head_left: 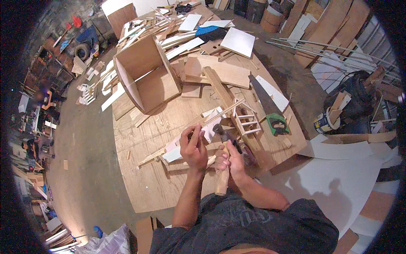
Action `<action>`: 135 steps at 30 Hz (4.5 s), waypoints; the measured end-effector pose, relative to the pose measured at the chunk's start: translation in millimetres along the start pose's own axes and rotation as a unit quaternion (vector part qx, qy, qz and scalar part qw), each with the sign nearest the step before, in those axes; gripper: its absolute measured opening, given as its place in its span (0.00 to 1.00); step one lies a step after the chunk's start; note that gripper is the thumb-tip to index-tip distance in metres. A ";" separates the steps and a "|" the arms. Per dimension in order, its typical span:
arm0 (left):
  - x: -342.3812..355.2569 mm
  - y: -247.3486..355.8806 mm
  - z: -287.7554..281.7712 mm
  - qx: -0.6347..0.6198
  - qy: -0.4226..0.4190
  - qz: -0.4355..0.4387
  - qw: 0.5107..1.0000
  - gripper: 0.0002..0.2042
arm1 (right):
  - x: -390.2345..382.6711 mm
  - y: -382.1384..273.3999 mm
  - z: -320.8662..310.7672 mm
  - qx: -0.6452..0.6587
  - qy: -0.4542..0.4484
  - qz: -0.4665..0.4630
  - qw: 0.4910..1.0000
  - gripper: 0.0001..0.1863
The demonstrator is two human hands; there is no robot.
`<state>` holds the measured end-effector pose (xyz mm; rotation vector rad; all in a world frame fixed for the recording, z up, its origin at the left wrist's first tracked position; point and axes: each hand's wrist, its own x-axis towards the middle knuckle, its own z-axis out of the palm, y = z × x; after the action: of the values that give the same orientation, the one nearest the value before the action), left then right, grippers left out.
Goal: The person assembles a small wooden model house structure by hand and with a hammer, positioning small wooden slats and securing them, then reaches for a larger wooden piece on a workshop table cluttered with scrap wood.
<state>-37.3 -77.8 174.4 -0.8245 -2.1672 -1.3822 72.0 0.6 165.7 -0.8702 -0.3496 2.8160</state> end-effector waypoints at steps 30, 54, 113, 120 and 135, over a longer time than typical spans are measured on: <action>-43.6 7.6 0.5 0.017 -0.041 0.017 0.999 0.18 | -36.1 -20.1 -25.5 0.056 -0.089 0.137 0.985 0.20; -118.2 29.8 53.7 -0.067 -0.233 -0.028 0.970 0.15 | -43.1 -67.5 -182.8 -0.372 0.277 -0.155 0.872 0.27; -199.1 -28.2 126.1 0.052 -0.279 0.028 0.959 0.16 | -24.4 -108.4 -112.4 -0.941 0.169 -0.232 0.182 0.17; -197.8 -22.2 120.2 0.024 -0.305 0.016 0.952 0.17 | -3.9 -116.0 -95.7 -0.958 0.108 -0.221 0.149 0.08; -202.9 -26.3 123.5 0.047 -0.291 0.044 0.955 0.25 | 35.6 -131.0 -64.6 -0.986 0.029 -0.125 0.108 0.13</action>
<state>86.3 -23.8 -22.8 -1.4099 -2.5543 -1.0685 92.5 145.3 130.7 -0.4545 -3.4246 -0.1155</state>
